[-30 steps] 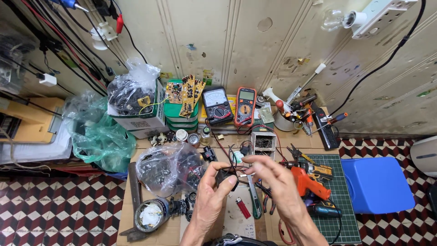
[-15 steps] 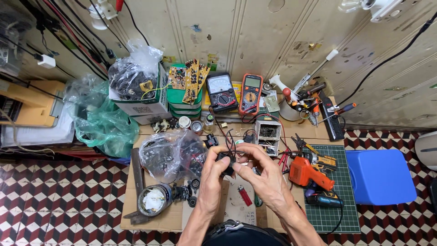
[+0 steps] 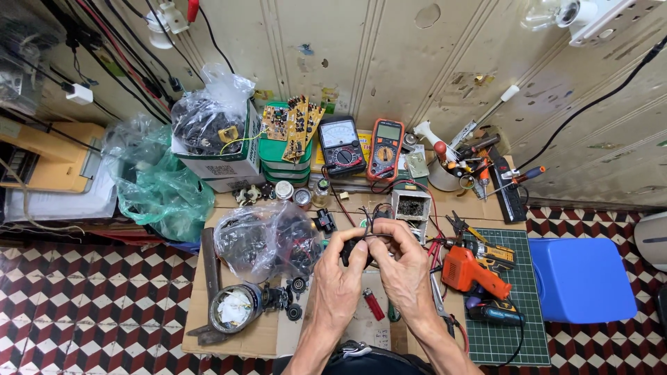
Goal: Repairing or modifying a small electronic component by stripping and connecting wires using cutters.
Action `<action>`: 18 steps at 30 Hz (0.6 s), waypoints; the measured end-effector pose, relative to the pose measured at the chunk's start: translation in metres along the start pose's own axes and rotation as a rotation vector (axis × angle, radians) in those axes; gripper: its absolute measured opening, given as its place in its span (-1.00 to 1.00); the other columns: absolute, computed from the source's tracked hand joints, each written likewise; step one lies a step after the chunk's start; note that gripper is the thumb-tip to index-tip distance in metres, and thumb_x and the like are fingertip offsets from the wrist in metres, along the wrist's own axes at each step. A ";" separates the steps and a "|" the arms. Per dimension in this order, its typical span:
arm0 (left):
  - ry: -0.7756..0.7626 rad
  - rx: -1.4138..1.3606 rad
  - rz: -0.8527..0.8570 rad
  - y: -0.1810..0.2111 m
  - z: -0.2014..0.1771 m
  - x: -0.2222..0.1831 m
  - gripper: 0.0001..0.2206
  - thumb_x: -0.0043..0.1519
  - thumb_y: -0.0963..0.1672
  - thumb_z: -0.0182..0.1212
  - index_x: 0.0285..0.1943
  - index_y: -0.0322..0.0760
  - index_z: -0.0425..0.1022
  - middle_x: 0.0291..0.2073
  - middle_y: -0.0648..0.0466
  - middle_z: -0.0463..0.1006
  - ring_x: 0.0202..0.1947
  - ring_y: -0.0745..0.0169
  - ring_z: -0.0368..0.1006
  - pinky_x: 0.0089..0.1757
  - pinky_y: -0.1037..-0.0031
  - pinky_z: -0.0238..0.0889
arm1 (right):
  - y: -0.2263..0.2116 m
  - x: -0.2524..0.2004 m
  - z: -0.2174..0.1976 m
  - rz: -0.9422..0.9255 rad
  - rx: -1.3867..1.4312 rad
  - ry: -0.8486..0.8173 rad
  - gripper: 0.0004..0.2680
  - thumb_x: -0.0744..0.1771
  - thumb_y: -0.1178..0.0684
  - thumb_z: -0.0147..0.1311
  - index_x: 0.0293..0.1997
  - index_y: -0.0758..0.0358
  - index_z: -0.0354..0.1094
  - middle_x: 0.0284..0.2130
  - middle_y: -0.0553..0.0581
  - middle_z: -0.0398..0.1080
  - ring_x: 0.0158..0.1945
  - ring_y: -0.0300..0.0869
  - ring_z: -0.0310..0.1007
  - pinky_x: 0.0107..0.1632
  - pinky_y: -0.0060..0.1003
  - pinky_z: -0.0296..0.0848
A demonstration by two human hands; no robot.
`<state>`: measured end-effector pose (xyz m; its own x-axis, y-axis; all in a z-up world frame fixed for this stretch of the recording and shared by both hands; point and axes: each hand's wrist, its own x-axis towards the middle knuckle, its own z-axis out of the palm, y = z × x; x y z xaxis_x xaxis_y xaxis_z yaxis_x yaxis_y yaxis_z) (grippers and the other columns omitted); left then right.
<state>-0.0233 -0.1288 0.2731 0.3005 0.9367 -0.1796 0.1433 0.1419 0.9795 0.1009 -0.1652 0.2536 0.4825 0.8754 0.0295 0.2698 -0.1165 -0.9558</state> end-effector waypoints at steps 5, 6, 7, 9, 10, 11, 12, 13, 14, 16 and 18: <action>0.033 -0.044 0.005 -0.017 0.007 0.000 -0.73 0.29 -0.08 0.16 0.08 -0.30 0.53 -0.46 0.11 0.52 -0.47 0.44 0.30 -0.40 0.53 0.26 | 0.009 0.001 -0.005 0.062 0.190 -0.048 -0.87 0.33 0.21 0.11 -0.06 0.41 0.45 -0.21 0.00 0.47 -0.23 -0.40 0.47 -0.17 -0.48 0.50; 0.040 -0.081 0.011 -0.021 0.007 0.001 -0.74 0.29 -0.08 0.18 0.07 -0.30 0.54 -0.45 0.15 0.51 -0.45 0.47 0.30 -0.39 0.56 0.25 | 0.009 0.002 -0.005 0.082 0.227 -0.064 -0.87 0.33 0.20 0.11 -0.06 0.40 0.45 -0.25 -0.03 0.48 -0.23 -0.41 0.47 -0.17 -0.50 0.49; 0.041 -0.081 0.013 -0.025 0.008 0.002 -0.74 0.29 -0.08 0.18 0.07 -0.30 0.54 -0.45 0.15 0.51 -0.45 0.47 0.30 -0.39 0.56 0.25 | 0.013 0.004 -0.006 0.080 0.228 -0.064 -0.87 0.33 0.20 0.11 -0.06 0.40 0.45 -0.25 -0.03 0.48 -0.23 -0.41 0.47 -0.17 -0.50 0.49; 0.014 -0.254 -0.005 -0.033 0.009 0.003 -0.74 0.31 -0.08 0.18 0.08 -0.31 0.54 -0.36 0.16 0.52 -0.33 0.50 0.34 -0.29 0.61 0.27 | 0.021 0.006 -0.010 0.178 0.253 -0.100 -0.87 0.32 0.18 0.15 -0.07 0.35 0.49 -0.36 -0.05 0.52 -0.30 -0.43 0.42 -0.26 -0.51 0.41; 0.015 -0.254 -0.006 -0.041 0.011 0.004 -0.74 0.31 -0.08 0.18 0.08 -0.31 0.54 -0.36 0.16 0.52 -0.33 0.50 0.34 -0.29 0.61 0.27 | 0.025 0.006 -0.010 0.178 0.253 -0.101 -0.87 0.32 0.18 0.15 -0.07 0.35 0.49 -0.36 -0.05 0.52 -0.30 -0.43 0.42 -0.26 -0.51 0.41; -0.003 -0.384 -0.048 -0.049 0.012 0.005 -0.75 0.32 -0.09 0.19 0.09 -0.32 0.54 -0.31 0.15 0.51 -0.30 0.46 0.32 -0.26 0.60 0.22 | 0.030 0.007 -0.011 0.234 0.309 -0.079 -0.88 0.33 0.18 0.17 -0.09 0.37 0.50 -0.41 -0.04 0.47 -0.35 -0.41 0.38 -0.29 -0.51 0.37; -0.020 -0.514 -0.092 -0.057 0.013 0.005 -0.75 0.33 -0.10 0.20 0.10 -0.33 0.54 -0.26 0.14 0.50 -0.26 0.43 0.30 -0.23 0.58 0.18 | 0.035 0.006 -0.012 0.292 0.365 -0.056 -0.89 0.34 0.17 0.19 -0.11 0.38 0.52 -0.46 -0.03 0.43 -0.40 -0.40 0.33 -0.32 -0.50 0.34; -0.018 -0.514 -0.095 -0.051 0.010 0.005 -0.75 0.33 -0.10 0.20 0.10 -0.33 0.54 -0.26 0.14 0.50 -0.26 0.43 0.30 -0.23 0.58 0.18 | 0.034 0.007 -0.012 0.295 0.364 -0.057 -0.89 0.34 0.17 0.19 -0.11 0.38 0.52 -0.46 -0.03 0.43 -0.40 -0.40 0.33 -0.32 -0.50 0.34; -0.062 -0.643 -0.146 -0.045 0.007 0.004 -0.77 0.32 -0.11 0.20 0.07 -0.33 0.53 -0.22 0.11 0.51 -0.22 0.39 0.32 -0.17 0.51 0.18 | 0.034 0.008 -0.012 0.283 0.446 -0.052 -0.90 0.34 0.18 0.19 -0.11 0.37 0.51 -0.45 -0.03 0.43 -0.41 -0.40 0.32 -0.33 -0.50 0.32; -0.103 -0.772 -0.203 -0.036 0.000 0.005 -0.78 0.32 -0.11 0.19 0.05 -0.33 0.53 -0.18 0.07 0.52 -0.17 0.34 0.33 -0.11 0.44 0.19 | 0.031 0.007 -0.013 0.276 0.527 -0.047 -0.90 0.33 0.18 0.19 -0.12 0.36 0.50 -0.45 -0.02 0.43 -0.42 -0.40 0.31 -0.33 -0.50 0.30; -0.234 -0.957 -0.208 -0.030 -0.009 0.008 -0.80 0.30 -0.12 0.15 0.00 -0.36 0.50 -0.08 0.03 0.58 -0.03 0.29 0.45 0.08 0.32 0.26 | 0.023 0.007 -0.013 0.287 0.565 -0.074 -0.91 0.32 0.19 0.18 -0.15 0.36 0.48 -0.42 -0.03 0.47 -0.39 -0.39 0.36 -0.30 -0.50 0.34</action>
<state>-0.0337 -0.1228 0.2431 0.5483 0.7920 -0.2685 -0.5725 0.5895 0.5699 0.1212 -0.1682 0.2354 0.4062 0.8784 -0.2518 -0.3526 -0.1035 -0.9300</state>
